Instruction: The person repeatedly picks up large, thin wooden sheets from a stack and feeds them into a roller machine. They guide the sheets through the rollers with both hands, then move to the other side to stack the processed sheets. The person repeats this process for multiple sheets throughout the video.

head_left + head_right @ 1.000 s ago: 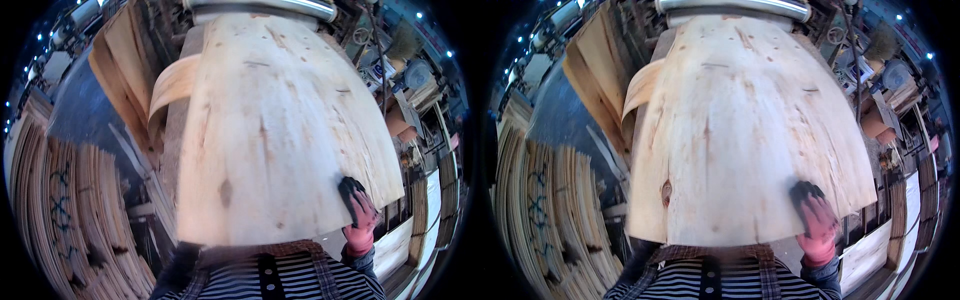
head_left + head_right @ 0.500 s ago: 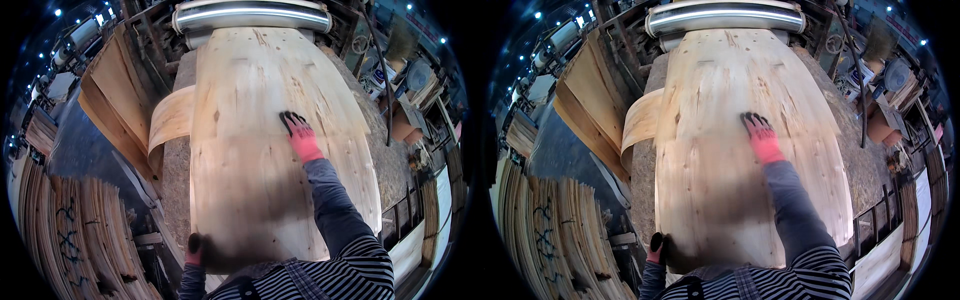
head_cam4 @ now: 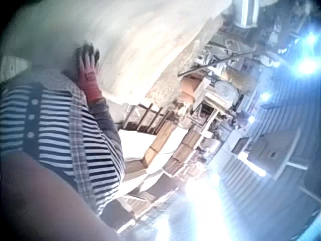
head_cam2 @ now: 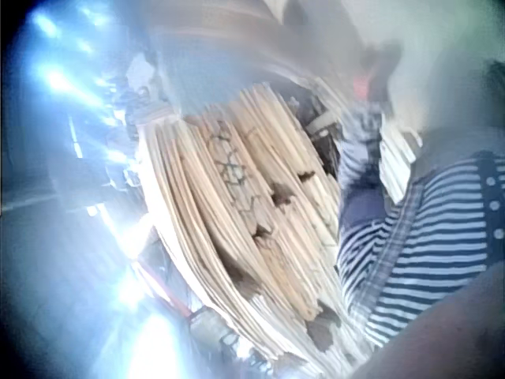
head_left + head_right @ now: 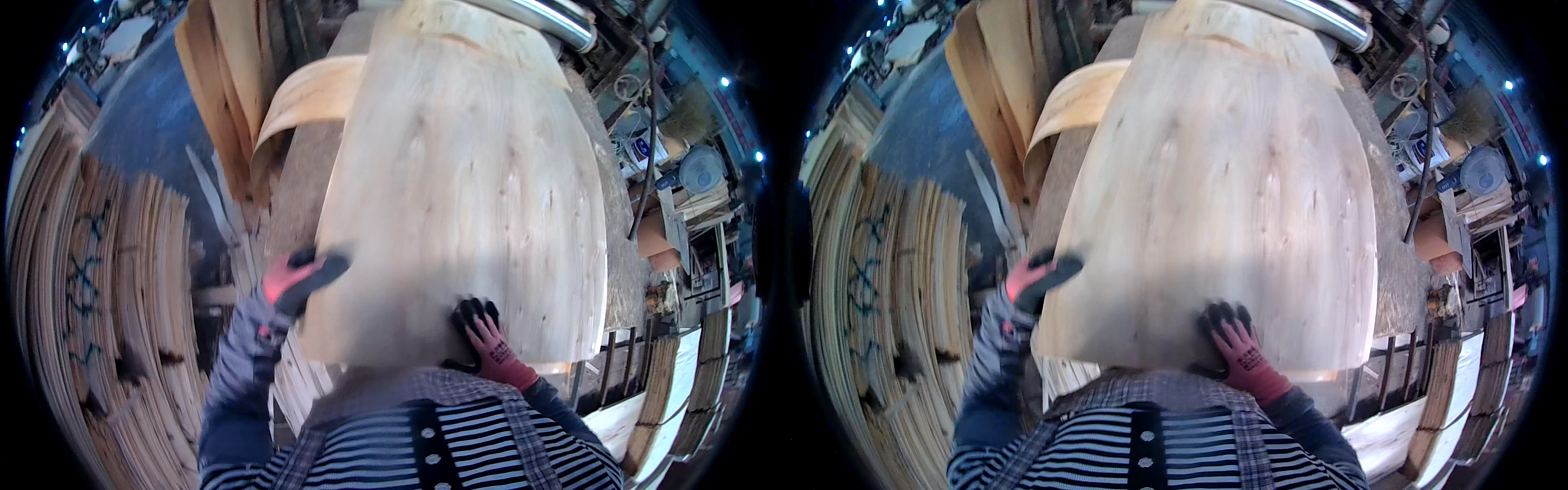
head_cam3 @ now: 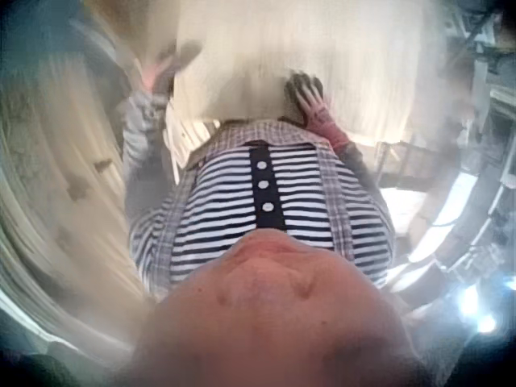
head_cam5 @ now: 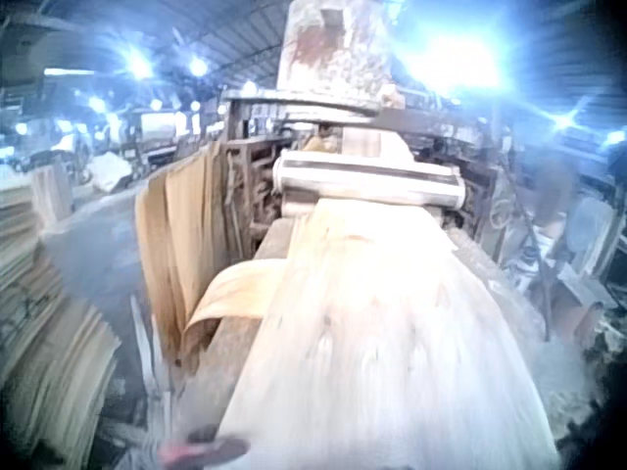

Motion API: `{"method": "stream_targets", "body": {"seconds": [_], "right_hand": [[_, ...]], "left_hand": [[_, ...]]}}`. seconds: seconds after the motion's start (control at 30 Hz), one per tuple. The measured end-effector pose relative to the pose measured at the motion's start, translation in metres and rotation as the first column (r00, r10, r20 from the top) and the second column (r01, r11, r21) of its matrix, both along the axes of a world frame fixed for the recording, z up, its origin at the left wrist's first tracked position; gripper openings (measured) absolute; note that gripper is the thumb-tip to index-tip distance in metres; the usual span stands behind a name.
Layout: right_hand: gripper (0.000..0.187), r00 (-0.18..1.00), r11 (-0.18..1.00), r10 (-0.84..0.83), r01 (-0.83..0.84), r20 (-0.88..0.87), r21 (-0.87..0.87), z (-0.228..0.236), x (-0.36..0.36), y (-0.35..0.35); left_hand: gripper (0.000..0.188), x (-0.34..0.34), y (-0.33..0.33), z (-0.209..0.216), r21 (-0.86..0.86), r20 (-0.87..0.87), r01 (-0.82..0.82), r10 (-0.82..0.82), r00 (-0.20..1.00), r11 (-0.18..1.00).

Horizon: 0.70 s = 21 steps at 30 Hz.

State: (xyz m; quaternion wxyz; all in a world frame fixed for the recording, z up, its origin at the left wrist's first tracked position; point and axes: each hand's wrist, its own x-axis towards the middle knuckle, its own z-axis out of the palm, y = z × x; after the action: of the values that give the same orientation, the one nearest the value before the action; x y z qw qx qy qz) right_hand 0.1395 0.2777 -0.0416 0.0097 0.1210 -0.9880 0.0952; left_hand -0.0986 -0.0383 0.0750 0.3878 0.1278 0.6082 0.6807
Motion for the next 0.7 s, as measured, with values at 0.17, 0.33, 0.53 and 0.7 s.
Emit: {"method": "stream_targets", "body": {"seconds": [0.17, 0.33, 0.53, 0.7], "right_hand": [[0.074, 0.909, 0.918, -0.342, 0.269, -0.237, -0.292, 0.052, 0.052, -0.025], [0.036, 0.690, 0.792, -0.609, 0.495, -0.391, -0.358, 0.165, 0.076, -0.024], [0.048, 0.806, 0.872, -0.489, 0.462, -0.335, -0.161, 0.202, 0.099, -0.035], [0.057, 0.844, 0.892, -0.446, 0.446, -0.299, -0.071, 0.180, -0.002, -0.010]], "left_hand": [[0.039, 0.004, 0.056, 0.101, 0.067, -0.815, 0.154, -0.035, 0.579, 0.986], [0.043, -0.002, 0.045, 0.087, 0.410, -0.283, -0.064, 0.193, 0.939, 0.910], [0.043, 0.043, -0.012, -0.142, -0.313, -0.631, -0.307, 0.045, 0.775, 0.899], [0.045, 0.077, -0.028, -0.202, -0.493, -0.489, -0.445, 0.185, 0.853, 0.747]]}}
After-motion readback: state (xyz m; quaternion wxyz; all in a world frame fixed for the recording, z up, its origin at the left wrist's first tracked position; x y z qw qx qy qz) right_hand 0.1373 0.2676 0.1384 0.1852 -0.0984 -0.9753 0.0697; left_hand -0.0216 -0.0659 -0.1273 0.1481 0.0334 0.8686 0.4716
